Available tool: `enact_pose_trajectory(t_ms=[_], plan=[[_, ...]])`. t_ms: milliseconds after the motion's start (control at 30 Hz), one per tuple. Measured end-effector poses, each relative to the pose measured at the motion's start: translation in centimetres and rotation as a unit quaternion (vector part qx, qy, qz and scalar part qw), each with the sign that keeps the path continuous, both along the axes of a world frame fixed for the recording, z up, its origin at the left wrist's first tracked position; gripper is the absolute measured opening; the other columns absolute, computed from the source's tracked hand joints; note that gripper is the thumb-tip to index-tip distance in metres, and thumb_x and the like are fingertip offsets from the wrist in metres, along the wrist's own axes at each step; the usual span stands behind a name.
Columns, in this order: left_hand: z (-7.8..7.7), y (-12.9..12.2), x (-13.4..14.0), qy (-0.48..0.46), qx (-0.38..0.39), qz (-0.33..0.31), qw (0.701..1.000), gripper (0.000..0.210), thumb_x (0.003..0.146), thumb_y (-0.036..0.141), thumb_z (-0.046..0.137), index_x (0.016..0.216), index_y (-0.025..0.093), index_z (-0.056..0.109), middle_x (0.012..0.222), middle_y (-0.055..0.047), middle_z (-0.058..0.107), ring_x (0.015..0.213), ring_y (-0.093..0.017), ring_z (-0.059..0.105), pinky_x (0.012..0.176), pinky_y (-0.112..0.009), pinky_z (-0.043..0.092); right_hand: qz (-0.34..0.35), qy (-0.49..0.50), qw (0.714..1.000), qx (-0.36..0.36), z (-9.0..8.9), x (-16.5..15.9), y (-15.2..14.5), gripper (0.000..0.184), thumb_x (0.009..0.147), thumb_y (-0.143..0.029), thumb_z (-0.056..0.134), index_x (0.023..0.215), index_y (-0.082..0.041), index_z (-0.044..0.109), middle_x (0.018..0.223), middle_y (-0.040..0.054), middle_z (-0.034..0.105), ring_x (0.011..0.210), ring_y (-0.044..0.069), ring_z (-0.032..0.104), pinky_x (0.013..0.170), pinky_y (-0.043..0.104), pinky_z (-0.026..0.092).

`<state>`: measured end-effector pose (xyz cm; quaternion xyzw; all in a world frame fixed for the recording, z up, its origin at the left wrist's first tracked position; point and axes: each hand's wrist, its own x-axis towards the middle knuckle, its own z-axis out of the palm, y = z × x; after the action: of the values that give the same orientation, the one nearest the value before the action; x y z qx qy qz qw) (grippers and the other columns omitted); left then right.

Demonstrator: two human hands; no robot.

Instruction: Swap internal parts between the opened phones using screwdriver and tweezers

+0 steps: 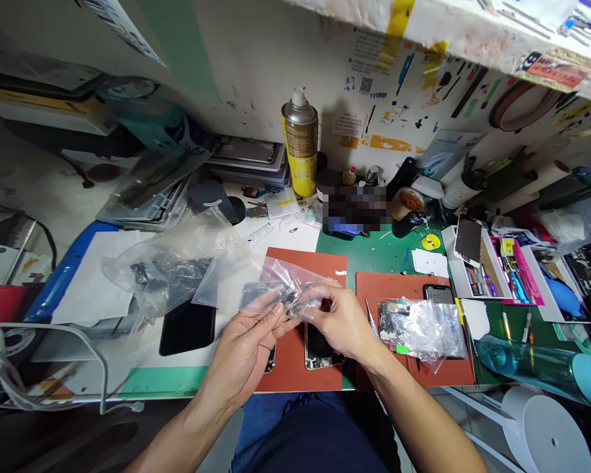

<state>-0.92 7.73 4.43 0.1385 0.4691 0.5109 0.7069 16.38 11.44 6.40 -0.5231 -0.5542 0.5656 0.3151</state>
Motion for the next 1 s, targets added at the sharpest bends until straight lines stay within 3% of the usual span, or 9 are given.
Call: enact_pose_trajectory(t_ms=[167, 433, 567, 700, 833, 1000], plan=[[0.0, 0.1, 0.0, -0.004, 0.012, -0.005, 1.0, 0.055, 0.073, 0.031, 0.1, 0.124, 0.022, 0.079, 0.103, -0.007, 0.086, 0.111, -0.029, 0.08, 0.113, -0.051, 0.059, -0.03, 0.003, 1.0, 0.001, 0.2, 0.2, -0.4, 0.021, 0.095, -0.045, 0.073, 0.094, -0.025, 0.083, 0.105, 0.0045, 0.077, 0.098, 0.023, 0.07, 0.091, 0.037, 0.055], [-0.3, 0.1, 0.2, 0.015, 0.013, 0.0, 1.0, 0.052, 0.073, 0.034, 0.1, 0.12, 0.021, 0.081, 0.099, -0.007, 0.085, 0.107, -0.03, 0.081, 0.113, -0.053, 0.059, -0.136, -0.011, 0.99, 0.039, -0.7, -0.1, -0.8, 0.015, 0.094, -0.04, 0.076, 0.103, -0.028, 0.08, 0.102, 0.0041, 0.077, 0.088, 0.022, 0.071, 0.083, 0.037, 0.058], [-0.3, 0.0, 0.2, 0.012, 0.01, 0.009, 1.0, 0.054, 0.072, 0.033, 0.101, 0.12, 0.021, 0.08, 0.097, -0.006, 0.085, 0.104, -0.029, 0.082, 0.113, -0.052, 0.06, -0.087, -0.01, 0.992, 0.088, -0.7, 0.2, -0.9, 0.015, 0.099, -0.033, 0.07, 0.097, -0.03, 0.085, 0.103, 0.0043, 0.074, 0.096, 0.022, 0.07, 0.087, 0.036, 0.056], [-0.4, 0.0, 0.2, 0.01, 0.02, 0.0, 1.0, 0.053, 0.076, 0.032, 0.099, 0.124, 0.022, 0.079, 0.106, -0.007, 0.086, 0.107, -0.028, 0.081, 0.111, -0.049, 0.061, -0.026, -0.054, 0.996, 0.068, -0.5, 0.7, -0.8, 0.018, 0.1, -0.032, 0.07, 0.106, -0.033, 0.087, 0.11, 0.0044, 0.074, 0.1, 0.023, 0.071, 0.09, 0.039, 0.056], [-0.4, -0.1, 0.2, 0.012, 0.042, -0.028, 0.999, 0.049, 0.082, 0.032, 0.095, 0.128, 0.023, 0.078, 0.117, -0.008, 0.085, 0.114, -0.029, 0.08, 0.111, -0.048, 0.062, -0.004, -0.049, 0.995, 0.086, -0.6, 0.7, -0.7, 0.019, 0.099, -0.027, 0.072, 0.11, -0.034, 0.086, 0.122, 0.0044, 0.077, 0.115, 0.024, 0.072, 0.102, 0.043, 0.055], [-0.4, -0.1, 0.4, 0.013, 0.045, -0.024, 0.999, 0.049, 0.082, 0.031, 0.095, 0.127, 0.023, 0.078, 0.118, -0.007, 0.085, 0.115, -0.028, 0.08, 0.109, -0.046, 0.063, 0.009, -0.053, 0.994, 0.093, -0.8, 0.7, -0.6, 0.019, 0.097, -0.021, 0.072, 0.104, -0.032, 0.085, 0.117, 0.0033, 0.077, 0.111, 0.023, 0.072, 0.1, 0.041, 0.055]])
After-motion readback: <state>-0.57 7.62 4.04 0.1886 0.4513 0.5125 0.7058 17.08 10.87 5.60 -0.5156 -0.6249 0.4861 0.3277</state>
